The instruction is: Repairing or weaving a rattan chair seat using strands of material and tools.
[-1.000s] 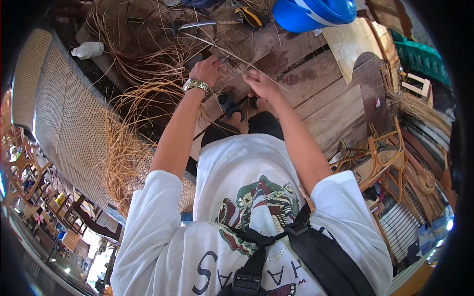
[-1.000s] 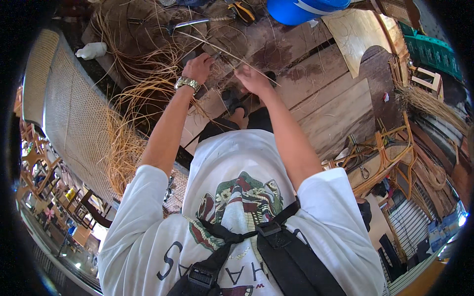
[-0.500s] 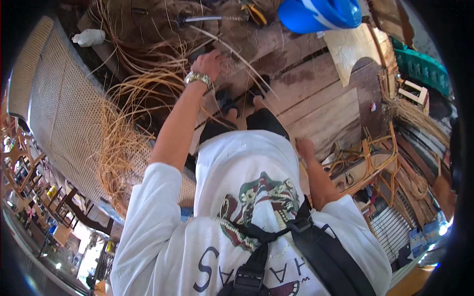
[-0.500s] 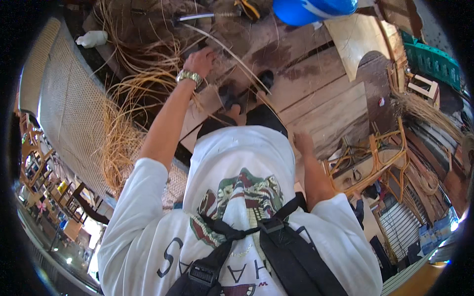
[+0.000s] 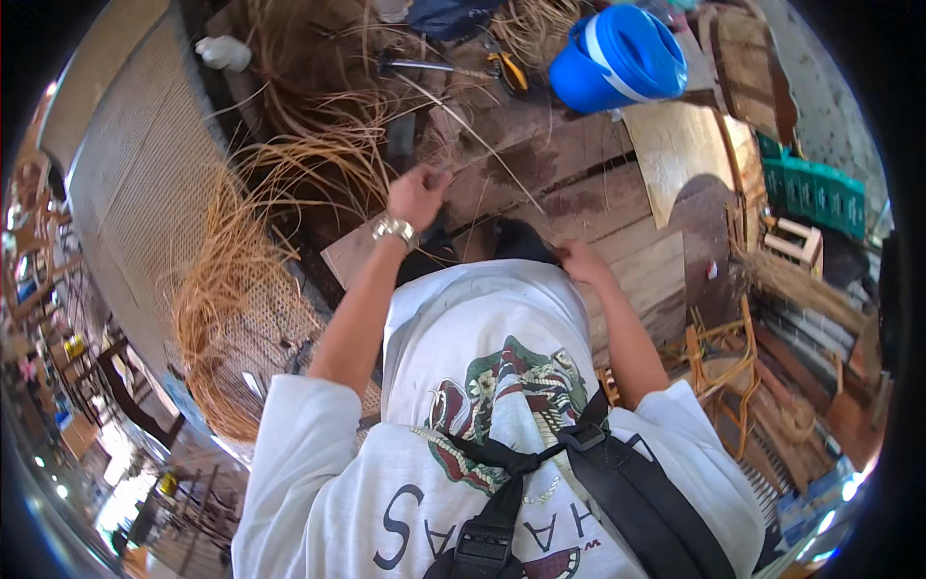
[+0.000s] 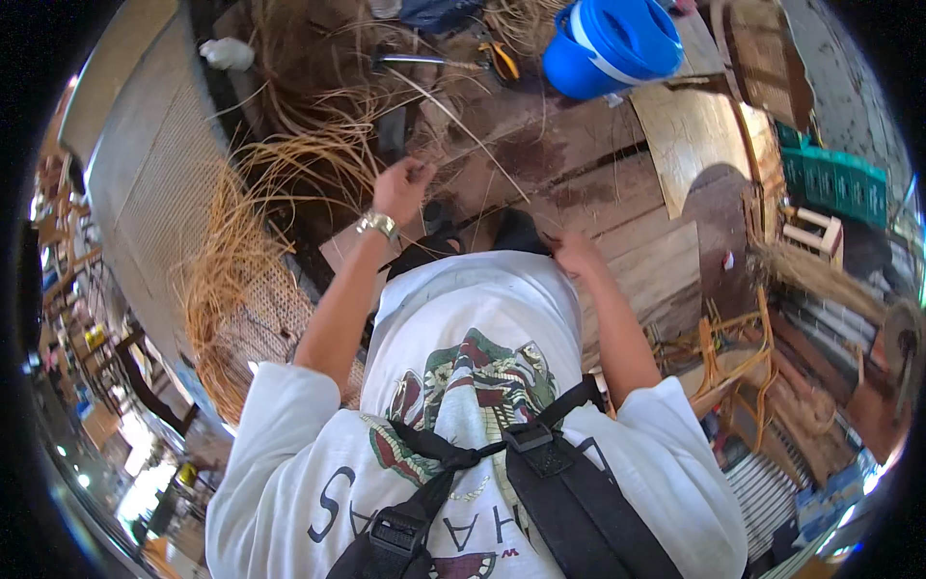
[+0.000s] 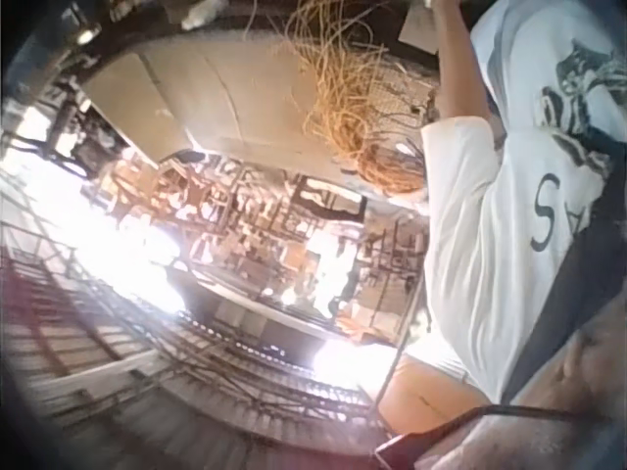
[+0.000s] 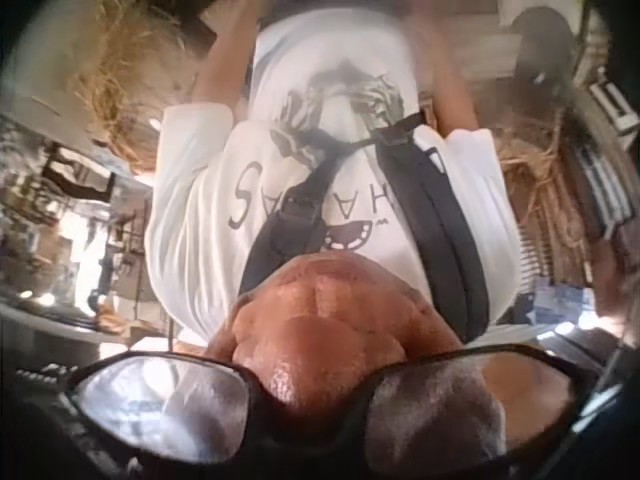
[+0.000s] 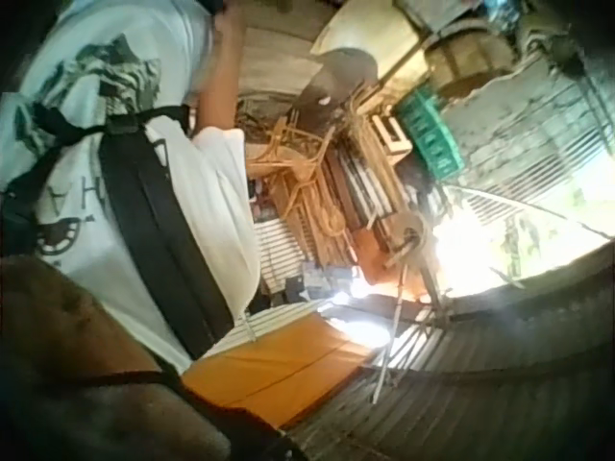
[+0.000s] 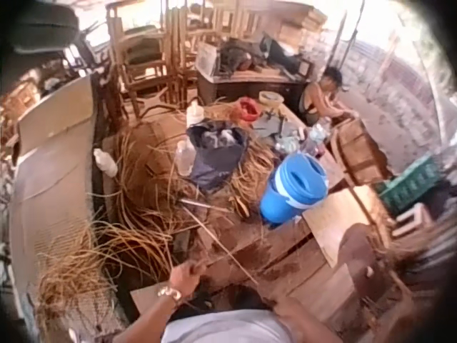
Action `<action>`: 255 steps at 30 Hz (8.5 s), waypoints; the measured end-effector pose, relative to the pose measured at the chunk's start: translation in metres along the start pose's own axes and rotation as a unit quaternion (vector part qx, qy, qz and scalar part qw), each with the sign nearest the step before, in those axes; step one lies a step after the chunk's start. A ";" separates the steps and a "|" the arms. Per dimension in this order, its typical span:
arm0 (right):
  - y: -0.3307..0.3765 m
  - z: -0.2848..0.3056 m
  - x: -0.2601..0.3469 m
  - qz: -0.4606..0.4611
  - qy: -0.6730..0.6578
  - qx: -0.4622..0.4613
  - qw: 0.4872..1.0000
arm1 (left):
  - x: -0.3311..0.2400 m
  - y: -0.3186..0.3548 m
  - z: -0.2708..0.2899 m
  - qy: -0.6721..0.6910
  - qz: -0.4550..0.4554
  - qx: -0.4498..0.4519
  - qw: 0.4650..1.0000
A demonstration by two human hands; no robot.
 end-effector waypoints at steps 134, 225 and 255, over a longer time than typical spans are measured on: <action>0.360 -0.404 0.251 0.203 0.287 0.717 0.602 | -0.051 0.581 -0.211 0.431 0.377 -0.754 0.323; 0.379 -0.311 0.264 0.459 0.527 0.591 0.403 | -0.122 0.762 -0.205 0.181 0.185 -0.961 0.098; 0.353 -0.299 0.296 0.606 0.515 0.462 0.393 | -0.071 0.648 -0.180 0.188 0.363 -0.600 0.688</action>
Point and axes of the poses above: each hand's wrist, its own y-axis away from the middle knuckle, its own z-axis out of the back of the hand, x = y × z, the point moved 8 cm from there along -y, towards the middle knuckle, and after that the axes turned 10 degrees about -z, right-handed, at the moved point
